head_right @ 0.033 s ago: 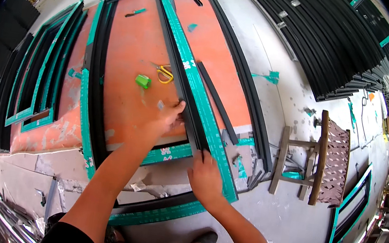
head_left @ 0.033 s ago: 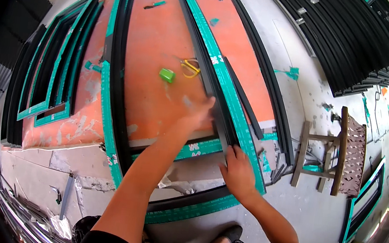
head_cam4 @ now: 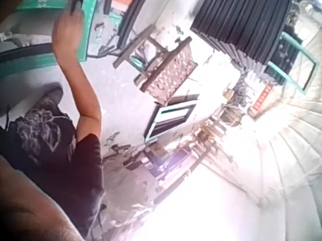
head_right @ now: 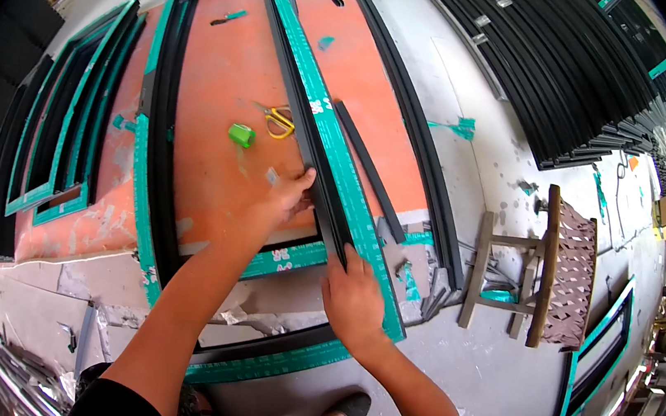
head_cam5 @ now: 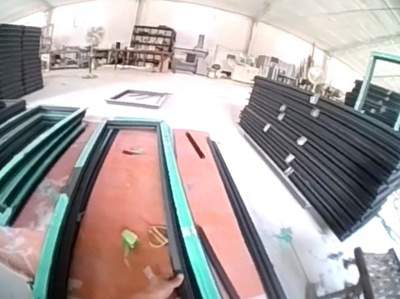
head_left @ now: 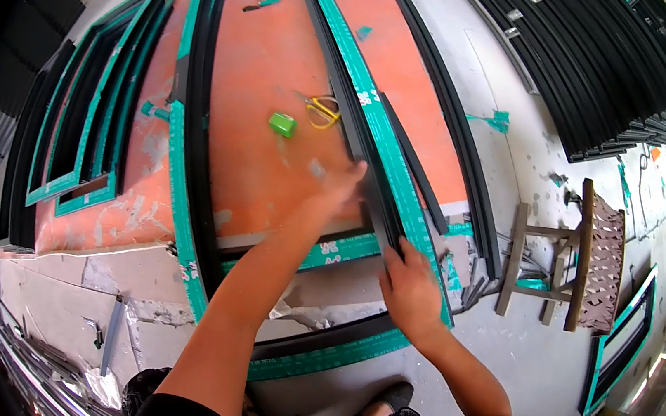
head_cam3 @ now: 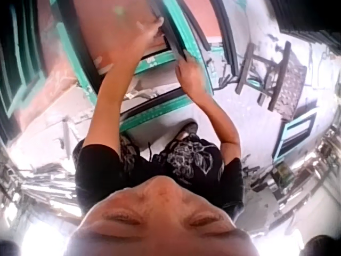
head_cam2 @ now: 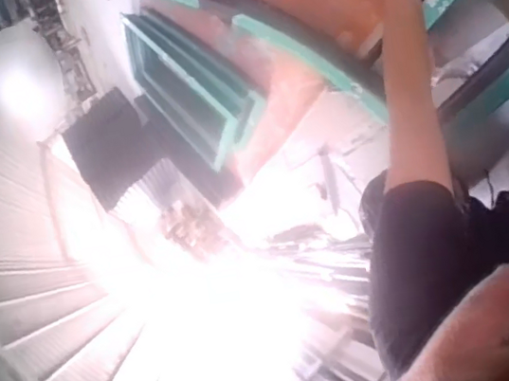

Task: The person assembles metal window frames by cutting rubber seals with scissors and pressing the seals into the frame grooves by hand. The person handles several window frame components, a roll of green tape, and rubber strips, eventually moving the partially completed frames onto a stack.

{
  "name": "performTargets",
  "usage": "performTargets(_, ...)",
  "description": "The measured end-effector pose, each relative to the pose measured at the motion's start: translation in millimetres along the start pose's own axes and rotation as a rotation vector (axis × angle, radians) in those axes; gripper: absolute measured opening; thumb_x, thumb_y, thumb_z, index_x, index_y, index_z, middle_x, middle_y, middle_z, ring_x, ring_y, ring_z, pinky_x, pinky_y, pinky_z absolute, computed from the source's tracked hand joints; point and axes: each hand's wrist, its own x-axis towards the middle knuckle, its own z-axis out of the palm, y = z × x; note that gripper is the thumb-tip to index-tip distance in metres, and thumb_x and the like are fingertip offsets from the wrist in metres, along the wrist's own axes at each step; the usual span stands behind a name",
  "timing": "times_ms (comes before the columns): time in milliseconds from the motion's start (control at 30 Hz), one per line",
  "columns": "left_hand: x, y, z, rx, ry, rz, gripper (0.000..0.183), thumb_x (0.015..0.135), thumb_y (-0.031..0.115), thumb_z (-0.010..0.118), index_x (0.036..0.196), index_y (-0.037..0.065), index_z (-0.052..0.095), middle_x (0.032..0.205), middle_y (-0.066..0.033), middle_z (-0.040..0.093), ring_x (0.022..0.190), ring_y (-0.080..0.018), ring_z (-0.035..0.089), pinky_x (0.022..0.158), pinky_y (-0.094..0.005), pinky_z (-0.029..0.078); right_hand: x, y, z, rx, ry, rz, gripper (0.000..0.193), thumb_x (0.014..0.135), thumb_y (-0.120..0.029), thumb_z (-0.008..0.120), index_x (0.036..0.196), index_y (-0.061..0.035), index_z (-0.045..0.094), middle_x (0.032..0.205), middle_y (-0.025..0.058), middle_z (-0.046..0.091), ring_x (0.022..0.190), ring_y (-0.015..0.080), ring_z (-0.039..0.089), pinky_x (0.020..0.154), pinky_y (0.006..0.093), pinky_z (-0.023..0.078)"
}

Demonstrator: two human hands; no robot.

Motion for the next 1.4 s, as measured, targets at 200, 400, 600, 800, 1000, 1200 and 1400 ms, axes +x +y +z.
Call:
performTargets(200,22,-6,15,0.019,0.045,0.087,0.048,0.092,0.036,0.063,0.123,0.001,0.054,0.11,-0.0111,0.062,0.091,-0.0231,0.061,0.072,-0.0387,0.056,21,74,-37,0.056,0.299,0.123,0.023,0.083,-0.005,0.06,0.105,-0.0018,0.064,0.099,0.0182,0.065,0.09,0.037,0.061,0.078,0.0428,0.05)
performTargets(400,15,4,22,0.069,0.032,0.095,0.047,0.093,0.038,0.062,0.118,-0.002,0.055,0.1,-0.0111,0.065,0.085,-0.0253,0.065,0.074,-0.039,0.056,2,116,1,0.321,0.134,0.291,0.023,0.086,-0.014,0.062,0.104,0.0,0.066,0.099,0.0199,0.066,0.088,0.0349,0.065,0.076,0.0397,0.051)
performTargets(600,7,13,28,0.062,0.047,0.041,0.047,0.092,0.035,0.064,0.117,-0.003,0.053,0.107,-0.0127,0.066,0.094,-0.0254,0.064,0.082,-0.0406,0.05,20,83,29,0.211,0.0,0.249,0.065,0.077,-0.035,0.074,0.122,0.0065,0.051,0.099,0.0244,0.065,0.093,0.0365,0.065,0.078,0.0437,0.051)
performTargets(800,8,16,35,0.07,0.076,0.054,0.044,0.091,0.034,0.066,0.114,-0.001,0.052,0.103,-0.0118,0.066,0.092,-0.0249,0.064,0.081,-0.0391,0.05,31,72,20,0.158,-0.193,0.407,0.084,0.064,-0.042,0.079,0.12,0.0088,0.044,0.089,0.0269,0.065,0.085,0.0404,0.065,0.075,0.0444,0.052)
performTargets(1000,13,12,25,0.082,0.086,0.058,0.043,0.091,0.034,0.066,0.113,0.0,0.053,0.1,-0.0113,0.065,0.091,-0.0247,0.064,0.081,-0.0408,0.05,27,72,30,0.162,-0.055,0.317,0.064,0.063,-0.039,0.081,0.097,0.0043,0.048,0.074,0.0223,0.064,0.071,0.0389,0.066,0.062,0.046,0.052)
performTargets(1200,-25,5,20,0.091,0.035,0.026,0.039,0.092,0.033,0.065,0.108,-0.001,0.054,0.104,-0.0115,0.064,0.092,-0.0231,0.064,0.078,-0.0373,0.054,1,50,33,0.204,-0.121,0.367,0.07,0.063,-0.041,0.08,0.102,0.0062,0.044,0.076,0.0233,0.063,0.07,0.0397,0.065,0.062,0.0461,0.053)
performTargets(1400,-41,4,9,0.014,-0.045,-0.058,0.042,0.09,0.031,0.068,0.119,0.007,0.049,0.106,-0.0079,0.061,0.098,-0.022,0.061,0.085,-0.0375,0.054,-7,35,38,0.173,-0.174,0.413,0.073,0.064,-0.042,0.078,0.106,0.0051,0.042,0.08,0.0256,0.064,0.075,0.0421,0.065,0.066,0.0465,0.052)
